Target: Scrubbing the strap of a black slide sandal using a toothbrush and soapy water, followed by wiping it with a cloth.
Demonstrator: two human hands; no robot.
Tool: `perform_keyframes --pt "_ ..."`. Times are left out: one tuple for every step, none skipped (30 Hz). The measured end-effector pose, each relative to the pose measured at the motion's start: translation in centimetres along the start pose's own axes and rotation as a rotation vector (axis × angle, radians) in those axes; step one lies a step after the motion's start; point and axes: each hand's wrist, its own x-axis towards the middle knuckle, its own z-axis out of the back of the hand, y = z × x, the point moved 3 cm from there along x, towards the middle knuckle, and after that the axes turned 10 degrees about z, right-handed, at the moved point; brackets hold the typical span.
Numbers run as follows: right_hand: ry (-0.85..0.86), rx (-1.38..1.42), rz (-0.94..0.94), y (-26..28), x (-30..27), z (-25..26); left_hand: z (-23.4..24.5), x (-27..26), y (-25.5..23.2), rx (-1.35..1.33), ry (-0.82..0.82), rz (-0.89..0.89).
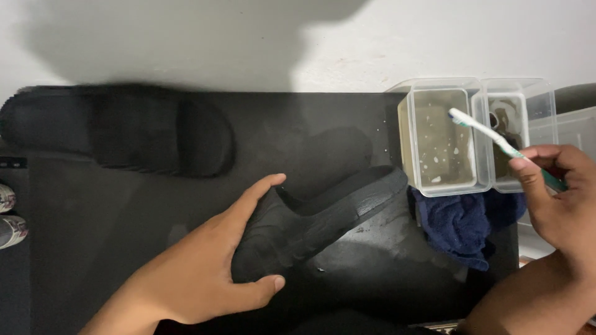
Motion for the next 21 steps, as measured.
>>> perform_keyframes --pt "0.007 -0.004 -0.015 0.1 0.1 0.0 0.0 0.0 0.0 0.002 -0.001 -0.007" --pt "0.014 -0.008 -0.028 0.2 0.2 -0.1 0.0 0.0 0.0 0.004 -0.002 -0.014" --pt "0.014 -0.008 -0.028 0.5 0.2 0.1 0.0 0.0 0.0 0.004 -0.002 -0.014" --pt "0.032 0.004 -0.032 0.8 0.3 0.2 0.0 -0.1 -0.1 0.011 0.001 -0.002" --pt "0.051 0.016 -0.037 1.0 0.4 0.3 0.0 -0.1 -0.1 0.017 0.005 0.01" --pt "0.052 0.016 -0.037 1.2 0.5 0.2 0.0 0.0 0.0 0.017 0.006 0.011" --pt "0.033 0.026 -0.061 1.4 0.5 0.1 0.0 0.0 0.0 0.011 0.006 0.003" --pt "0.014 0.037 -0.085 1.5 0.5 0.1 0.0 0.0 0.0 0.006 0.005 -0.004" --pt "0.014 0.037 -0.084 1.1 0.4 0.0 0.0 0.0 -0.1 0.006 0.005 -0.004" --pt "0.013 0.034 -0.051 0.8 0.4 -0.1 0.0 0.0 -0.2 0.014 0.002 0.011" --pt "0.012 0.031 -0.018 0.5 0.3 -0.1 0.1 0.0 -0.2 0.022 -0.001 0.026" --pt "0.013 0.03 -0.019 0.8 0.5 -0.1 0.2 -0.2 -0.6 0.022 0.0 0.026" --pt "0.023 0.028 -0.035 1.1 0.6 -0.1 0.2 -0.3 -0.8 0.038 0.018 0.087" --pt "0.034 0.025 -0.051 1.4 0.7 0.0 0.3 -0.4 -1.0 0.053 0.036 0.147" --pt "0.034 0.025 -0.052 1.5 0.7 0.0 0.2 -0.3 -0.8 0.053 0.037 0.147" --pt "0.031 0.033 -0.052 1.6 0.7 -0.1 0.2 -0.3 -0.6 0.068 0.021 0.129" --pt "0.028 0.041 -0.053 1.7 0.7 -0.1 0.1 -0.2 -0.4 0.084 0.006 0.112" --pt "0.028 0.041 -0.052 1.8 0.7 -0.1 0.1 -0.2 -0.4 0.083 0.004 0.111" --pt "0.031 0.032 -0.046 1.9 0.8 -0.1 0.1 -0.2 -0.3 0.081 0.002 0.107" --pt "0.034 0.022 -0.04 2.0 0.8 0.0 0.1 -0.2 -0.3 0.08 0.001 0.102" --pt "0.033 0.022 -0.039 2.0 0.8 0.0 0.2 -0.3 -0.7 0.08 0.0 0.101"
